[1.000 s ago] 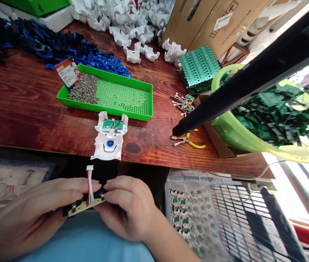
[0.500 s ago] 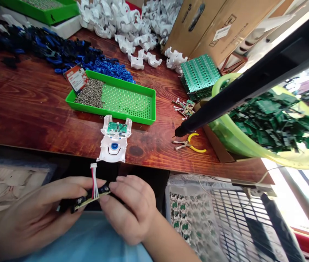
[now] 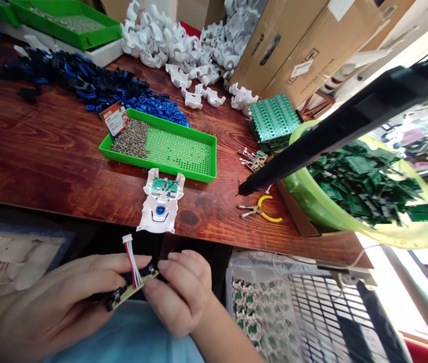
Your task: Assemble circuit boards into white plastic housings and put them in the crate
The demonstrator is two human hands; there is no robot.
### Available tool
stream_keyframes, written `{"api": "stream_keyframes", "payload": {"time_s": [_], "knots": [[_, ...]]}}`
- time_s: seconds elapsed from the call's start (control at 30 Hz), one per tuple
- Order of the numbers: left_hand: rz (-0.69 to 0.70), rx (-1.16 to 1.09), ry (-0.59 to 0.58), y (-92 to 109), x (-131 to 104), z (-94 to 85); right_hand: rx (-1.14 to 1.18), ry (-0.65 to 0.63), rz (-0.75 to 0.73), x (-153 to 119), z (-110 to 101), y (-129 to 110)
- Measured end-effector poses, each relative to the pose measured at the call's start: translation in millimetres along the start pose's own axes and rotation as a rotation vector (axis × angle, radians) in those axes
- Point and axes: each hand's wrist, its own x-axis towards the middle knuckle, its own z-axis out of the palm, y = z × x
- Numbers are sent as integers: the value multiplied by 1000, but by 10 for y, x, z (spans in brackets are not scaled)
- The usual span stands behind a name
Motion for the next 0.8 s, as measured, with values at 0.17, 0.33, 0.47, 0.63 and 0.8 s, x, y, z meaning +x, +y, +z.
{"api": "stream_keyframes", "payload": {"time_s": [0.17,0.33,0.47,0.63,0.8], "knots": [[44,-19,-36,-14,-14,-13,112,149,41,-79,119,-6],[-113,-283,148,-20,-75,97,379,-90,277,62,32,32],[-109,-360,143,-58,-67,97,670,-332,437,232,-99,82],[-30,-349,40,-112,22,20,697,-385,445,301,-137,64],[-28,-321,37,-114,55,15,602,-335,330,284,-137,28]]}}
